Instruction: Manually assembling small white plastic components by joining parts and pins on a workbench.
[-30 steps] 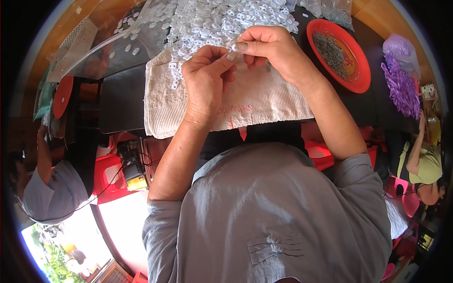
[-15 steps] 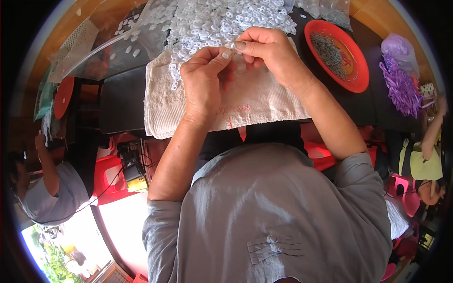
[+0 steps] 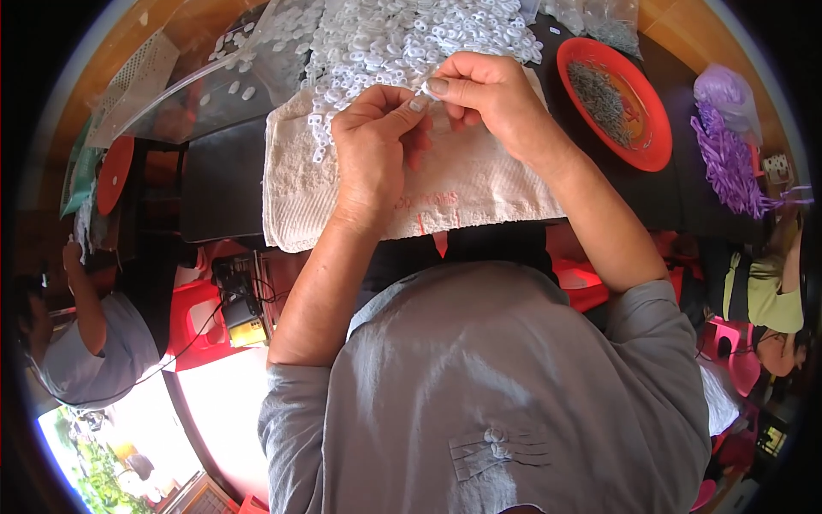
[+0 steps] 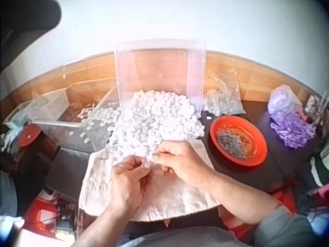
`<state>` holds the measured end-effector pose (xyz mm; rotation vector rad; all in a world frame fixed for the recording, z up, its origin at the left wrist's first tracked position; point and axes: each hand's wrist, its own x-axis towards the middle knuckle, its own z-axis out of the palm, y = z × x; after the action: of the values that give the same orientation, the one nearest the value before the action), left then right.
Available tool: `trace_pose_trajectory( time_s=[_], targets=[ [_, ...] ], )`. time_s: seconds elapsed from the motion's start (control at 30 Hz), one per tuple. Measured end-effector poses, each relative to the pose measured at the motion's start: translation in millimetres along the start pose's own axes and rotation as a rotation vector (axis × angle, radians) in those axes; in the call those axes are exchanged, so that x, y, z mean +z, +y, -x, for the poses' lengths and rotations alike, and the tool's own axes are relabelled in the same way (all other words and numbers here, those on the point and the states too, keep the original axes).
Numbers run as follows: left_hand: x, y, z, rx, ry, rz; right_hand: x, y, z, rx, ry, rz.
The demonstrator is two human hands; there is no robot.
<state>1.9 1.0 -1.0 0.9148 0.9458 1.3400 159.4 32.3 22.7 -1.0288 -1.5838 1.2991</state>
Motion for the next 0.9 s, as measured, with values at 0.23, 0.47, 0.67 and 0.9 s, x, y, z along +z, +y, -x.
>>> trace_pose_trajectory(
  time_s=[0.23,0.47,0.67,0.9],
  targets=[
    [3,3,1,-0.008,0.03,-0.023,-3,3,0,0.061,0.001,-0.009],
    [-1,0,2,0.241,0.309,0.079,-2,16,-2,-0.031,0.035,0.197],
    [-3,2,4,0.239,0.331,0.103,13,32,4,-0.607,0.029,1.112],
    [-5,2,4,0.162,0.325,0.14,17,30,8,-0.607,-0.035,1.221]
  ],
)
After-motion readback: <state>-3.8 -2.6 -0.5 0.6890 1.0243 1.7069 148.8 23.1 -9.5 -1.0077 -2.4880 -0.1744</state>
